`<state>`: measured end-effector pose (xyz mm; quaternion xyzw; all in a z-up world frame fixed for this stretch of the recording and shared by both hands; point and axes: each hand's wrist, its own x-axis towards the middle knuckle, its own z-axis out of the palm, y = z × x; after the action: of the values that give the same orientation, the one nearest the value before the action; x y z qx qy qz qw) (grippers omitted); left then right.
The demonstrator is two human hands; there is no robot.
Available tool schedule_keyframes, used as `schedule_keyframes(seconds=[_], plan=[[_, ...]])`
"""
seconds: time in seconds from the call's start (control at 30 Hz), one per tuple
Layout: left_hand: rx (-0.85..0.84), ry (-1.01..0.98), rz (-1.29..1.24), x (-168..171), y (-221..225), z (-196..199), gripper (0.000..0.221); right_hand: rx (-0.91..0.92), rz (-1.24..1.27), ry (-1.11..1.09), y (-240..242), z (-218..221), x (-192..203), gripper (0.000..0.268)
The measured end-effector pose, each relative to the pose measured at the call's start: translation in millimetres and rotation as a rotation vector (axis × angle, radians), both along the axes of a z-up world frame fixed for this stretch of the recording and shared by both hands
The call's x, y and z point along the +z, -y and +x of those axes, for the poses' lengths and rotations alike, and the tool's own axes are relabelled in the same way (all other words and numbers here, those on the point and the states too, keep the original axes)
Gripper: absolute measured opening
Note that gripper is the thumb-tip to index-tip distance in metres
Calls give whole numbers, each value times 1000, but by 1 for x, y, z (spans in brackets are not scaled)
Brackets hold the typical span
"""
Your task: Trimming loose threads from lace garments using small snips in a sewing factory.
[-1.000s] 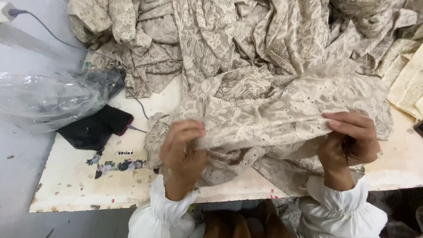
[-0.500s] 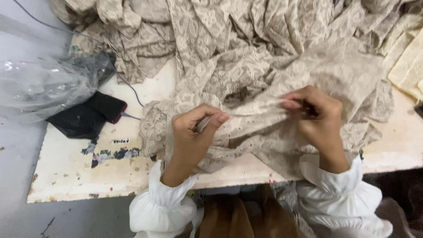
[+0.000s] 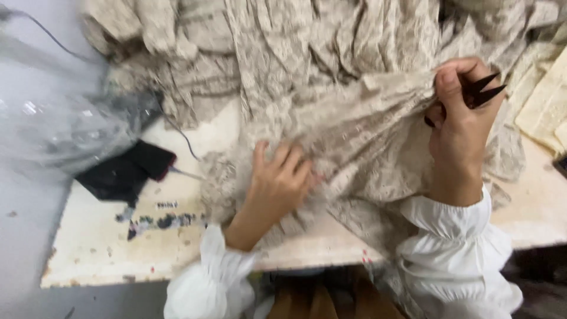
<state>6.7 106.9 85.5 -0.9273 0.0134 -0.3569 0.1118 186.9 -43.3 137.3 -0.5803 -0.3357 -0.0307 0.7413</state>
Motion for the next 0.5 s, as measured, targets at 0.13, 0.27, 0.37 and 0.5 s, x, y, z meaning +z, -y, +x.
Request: schedule_keyframes(seconds=[0.13, 0.27, 0.37, 0.5], plan=[[-72, -140, -132, -8, -4, -1, 51, 66, 57, -86, -24, 23, -8, 18], [-122, -27, -235, -30, -14, -4, 13, -81, -268, 353, -20, 31, -62, 12], [-185, 192, -459, -29, -25, 2, 16, 181, -429, 436, -16, -6, -26, 21], [-274, 310, -540, -20, -30, 1, 10, 454, -467, 469, -9, 1, -51, 11]])
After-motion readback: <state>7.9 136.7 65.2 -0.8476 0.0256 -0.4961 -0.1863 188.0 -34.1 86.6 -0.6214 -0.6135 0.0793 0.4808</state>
